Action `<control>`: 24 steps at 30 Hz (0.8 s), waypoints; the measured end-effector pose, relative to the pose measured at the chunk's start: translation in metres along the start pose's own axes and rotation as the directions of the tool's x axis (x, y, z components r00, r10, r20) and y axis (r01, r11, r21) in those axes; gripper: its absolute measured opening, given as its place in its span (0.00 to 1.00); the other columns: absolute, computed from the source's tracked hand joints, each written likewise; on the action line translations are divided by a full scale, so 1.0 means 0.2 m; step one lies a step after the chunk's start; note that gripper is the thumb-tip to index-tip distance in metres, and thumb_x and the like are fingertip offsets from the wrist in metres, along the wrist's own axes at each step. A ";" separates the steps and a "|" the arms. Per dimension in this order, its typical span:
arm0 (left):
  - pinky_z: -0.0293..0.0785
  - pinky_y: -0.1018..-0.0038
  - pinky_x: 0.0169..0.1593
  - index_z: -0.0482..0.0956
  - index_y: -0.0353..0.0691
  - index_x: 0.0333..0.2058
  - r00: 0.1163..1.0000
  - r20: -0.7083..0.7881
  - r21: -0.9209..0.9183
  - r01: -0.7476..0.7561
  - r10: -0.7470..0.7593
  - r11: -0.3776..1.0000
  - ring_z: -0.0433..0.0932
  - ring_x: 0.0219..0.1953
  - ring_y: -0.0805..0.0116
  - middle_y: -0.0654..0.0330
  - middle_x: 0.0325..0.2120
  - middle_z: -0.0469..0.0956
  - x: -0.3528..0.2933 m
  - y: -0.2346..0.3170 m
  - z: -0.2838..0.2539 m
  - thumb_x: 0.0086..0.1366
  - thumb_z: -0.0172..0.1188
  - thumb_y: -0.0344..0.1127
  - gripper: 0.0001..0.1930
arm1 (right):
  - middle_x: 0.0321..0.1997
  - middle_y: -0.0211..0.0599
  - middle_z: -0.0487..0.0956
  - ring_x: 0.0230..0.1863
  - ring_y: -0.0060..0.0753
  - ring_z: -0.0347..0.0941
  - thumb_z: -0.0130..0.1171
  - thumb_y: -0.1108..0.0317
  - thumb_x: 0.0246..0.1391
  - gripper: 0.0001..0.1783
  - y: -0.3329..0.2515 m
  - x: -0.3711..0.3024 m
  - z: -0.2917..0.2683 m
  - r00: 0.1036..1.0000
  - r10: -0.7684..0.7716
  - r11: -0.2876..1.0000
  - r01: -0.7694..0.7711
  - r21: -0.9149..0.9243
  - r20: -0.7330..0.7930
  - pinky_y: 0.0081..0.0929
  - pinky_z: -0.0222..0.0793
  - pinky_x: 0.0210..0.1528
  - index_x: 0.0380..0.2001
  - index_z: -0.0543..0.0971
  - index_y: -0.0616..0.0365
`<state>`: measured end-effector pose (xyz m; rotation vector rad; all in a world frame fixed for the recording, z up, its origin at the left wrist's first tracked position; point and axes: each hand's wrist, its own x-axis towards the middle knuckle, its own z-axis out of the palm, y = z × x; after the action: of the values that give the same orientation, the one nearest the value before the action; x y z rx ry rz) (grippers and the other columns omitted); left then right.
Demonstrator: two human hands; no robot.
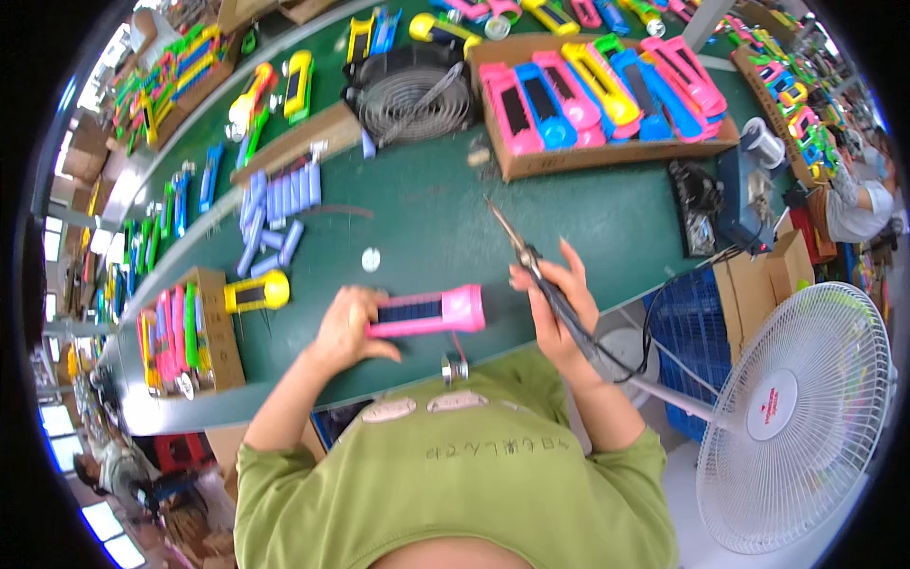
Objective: The person solders components inside flashlight casings using a soldering iron, joins the casing halves together by hand, and places the assembled flashlights onto the conveyor line.
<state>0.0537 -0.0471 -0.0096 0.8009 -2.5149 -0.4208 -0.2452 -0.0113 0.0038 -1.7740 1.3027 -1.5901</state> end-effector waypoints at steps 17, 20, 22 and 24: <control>0.67 0.73 0.48 0.67 0.35 0.46 0.828 0.414 -0.270 0.508 -0.378 0.818 0.73 0.44 0.67 0.57 0.41 0.73 0.14 -0.01 -0.21 0.42 0.68 0.33 0.30 | 0.36 0.37 0.80 0.42 0.36 0.75 0.55 0.73 0.49 0.13 0.09 0.00 0.07 0.978 -0.106 0.994 0.109 -0.008 0.178 0.41 0.55 0.58 0.39 0.69 0.61; 0.66 0.71 0.51 0.67 0.36 0.46 0.727 0.397 -0.658 0.651 -0.560 0.378 0.71 0.47 0.66 0.58 0.43 0.73 0.08 -0.10 -0.19 0.46 0.65 0.30 0.27 | 0.35 0.37 0.80 0.41 0.39 0.75 0.57 0.74 0.47 0.16 0.11 0.02 0.10 0.972 -0.138 0.989 0.145 -0.022 0.191 0.39 0.59 0.55 0.40 0.69 0.60; 0.69 0.76 0.41 0.72 0.37 0.42 0.834 -0.225 -0.375 0.403 -0.503 0.835 0.73 0.39 0.70 0.58 0.40 0.74 0.08 -0.11 -0.17 0.50 0.62 0.28 0.18 | 0.36 0.38 0.80 0.43 0.40 0.74 0.57 0.75 0.45 0.18 0.12 0.04 0.12 0.965 -0.148 0.987 0.157 -0.027 0.216 0.39 0.60 0.55 0.42 0.68 0.60; 0.69 0.77 0.39 0.74 0.36 0.38 0.694 -0.439 -0.371 0.439 -0.570 0.819 0.73 0.35 0.71 0.60 0.36 0.75 0.08 -0.08 -0.16 0.51 0.60 0.26 0.13 | 0.37 0.39 0.79 0.44 0.42 0.73 0.58 0.76 0.44 0.20 0.14 0.06 0.13 0.959 -0.153 0.985 0.167 -0.037 0.237 0.38 0.61 0.54 0.43 0.68 0.60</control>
<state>0.0656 -0.0749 0.0160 1.3149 -1.6561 -0.5727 -0.2315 -0.0420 -0.0201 -2.0768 1.1280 -1.3839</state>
